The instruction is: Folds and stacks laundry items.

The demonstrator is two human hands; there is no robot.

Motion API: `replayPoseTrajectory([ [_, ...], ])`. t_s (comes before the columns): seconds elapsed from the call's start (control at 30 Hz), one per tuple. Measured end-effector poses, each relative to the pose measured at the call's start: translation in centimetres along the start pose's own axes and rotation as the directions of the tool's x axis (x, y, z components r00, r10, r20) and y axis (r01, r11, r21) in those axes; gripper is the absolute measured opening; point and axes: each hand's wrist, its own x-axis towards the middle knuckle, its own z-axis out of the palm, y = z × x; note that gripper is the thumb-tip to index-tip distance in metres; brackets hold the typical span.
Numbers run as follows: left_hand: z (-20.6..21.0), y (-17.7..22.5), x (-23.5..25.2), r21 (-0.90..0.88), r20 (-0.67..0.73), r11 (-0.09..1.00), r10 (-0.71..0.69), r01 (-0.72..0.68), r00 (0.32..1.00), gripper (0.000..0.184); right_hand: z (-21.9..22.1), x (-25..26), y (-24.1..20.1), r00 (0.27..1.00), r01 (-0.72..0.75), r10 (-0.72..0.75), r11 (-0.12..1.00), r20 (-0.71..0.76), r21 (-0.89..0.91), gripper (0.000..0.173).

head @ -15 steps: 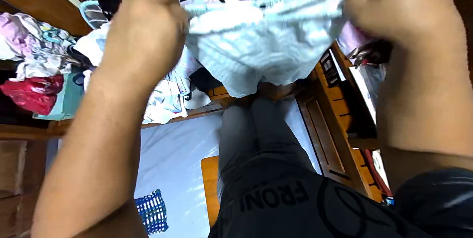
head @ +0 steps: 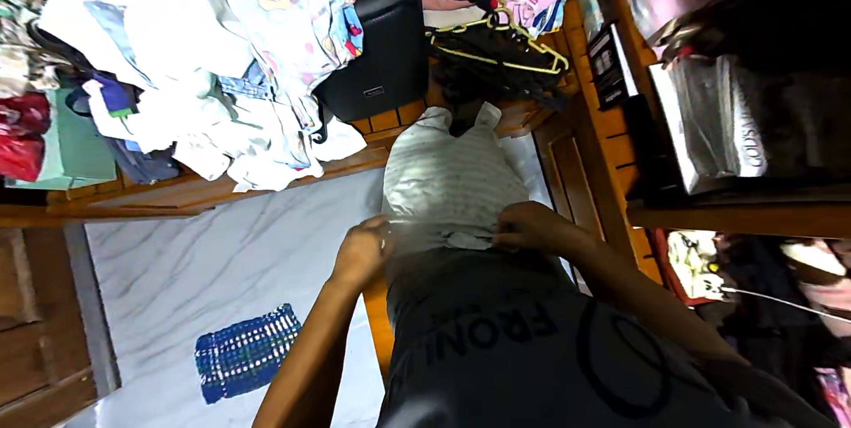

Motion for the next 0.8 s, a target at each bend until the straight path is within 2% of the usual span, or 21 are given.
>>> replayPoseTrajectory([
  [0.07,-1.7,0.1,1.2,0.076,-0.101,0.995,0.071,-0.063,0.992,0.03,-0.9,0.7,-1.3,0.997,-0.066,0.068,0.997,0.043,-0.046,0.034],
  [0.1,-2.8,0.3,1.8,0.114,-0.159,0.988,0.124,-0.106,0.98,0.029,-1.6,0.9,-1.8,0.997,-0.082,0.082,0.995,0.006,-0.062,0.03],
  [0.17,-5.3,0.8,3.0,0.161,-0.287,0.969,0.228,-0.188,0.93,0.025,-3.2,0.6,-1.8,0.979,-0.073,0.05,0.991,-0.196,-0.111,0.022],
  [0.2,-6.4,1.0,3.4,0.179,-0.359,0.956,0.285,-0.234,0.889,0.022,-4.0,0.2,-1.4,0.94,-0.045,-0.009,0.988,-0.341,-0.149,0.018],
  [0.23,-7.3,1.4,3.8,0.192,-0.419,0.944,0.327,-0.269,0.847,0.021,-4.7,-0.3,-1.1,0.87,-0.002,-0.093,0.982,-0.484,-0.191,0.015],
  [0.27,-7.9,1.8,3.9,0.201,-0.456,0.933,0.359,-0.299,0.814,0.021,-5.3,-0.9,-1.1,0.797,0.032,-0.162,0.973,-0.582,-0.227,0.014],
  [0.3,-8.1,2.1,3.8,0.208,-0.464,0.923,0.385,-0.325,0.798,0.019,-5.8,-1.7,-1.5,0.769,0.044,-0.182,0.971,-0.613,-0.234,0.014],
  [0.33,-7.8,2.2,3.7,0.213,-0.44,0.913,0.407,-0.347,0.8,0.017,-5.9,-2.3,-2.0,0.788,0.032,-0.16,0.975,-0.595,-0.22,0.016],
  [0.37,-6.9,1.9,3.5,0.213,-0.389,0.907,0.42,-0.363,0.82,0.015,-5.6,-2.7,-2.3,0.838,0.007,-0.109,0.982,-0.534,-0.19,0.019],
  [0.43,-3.9,0.8,3.0,0.214,-0.259,0.899,0.43,-0.382,0.865,0.01,-3.8,-2.4,-1.7,0.953,-0.026,-0.021,0.989,-0.302,-0.149,0.021],
  [0.47,-2.3,0.3,2.6,0.213,-0.2,0.898,0.425,-0.384,0.883,0.009,-2.7,-1.9,-1.0,0.983,-0.021,-0.007,0.989,-0.182,-0.149,0.023],
  [0.53,0.2,-0.6,1.8,0.193,-0.106,0.906,0.401,-0.377,0.91,0.014,-0.8,-1.1,-0.1,0.997,0.01,-0.02,0.989,-0.069,-0.146,0.025],
  [0.6,1.5,-1.1,0.8,0.132,-0.05,0.932,0.345,-0.336,0.937,0.026,0.5,-0.7,0.5,0.994,0.043,-0.055,0.991,-0.09,-0.127,0.029],
  [0.7,2.1,-1.4,-0.2,0.114,-0.026,0.953,0.287,-0.282,0.958,0.05,1.1,-0.6,0.7,0.996,0.066,-0.072,0.993,-0.061,-0.094,0.054],
  [0.73,2.2,-1.3,-0.4,0.121,-0.011,0.954,0.277,-0.274,0.961,0.053,1.0,-0.5,0.5,0.998,0.052,-0.055,0.994,-0.026,-0.098,0.054],
  [0.8,2.7,-1.6,-0.3,0.14,-0.024,0.945,0.302,-0.296,0.953,0.046,1.0,-0.3,0.2,1.0,0.02,-0.021,0.991,-0.004,-0.135,0.042],
])
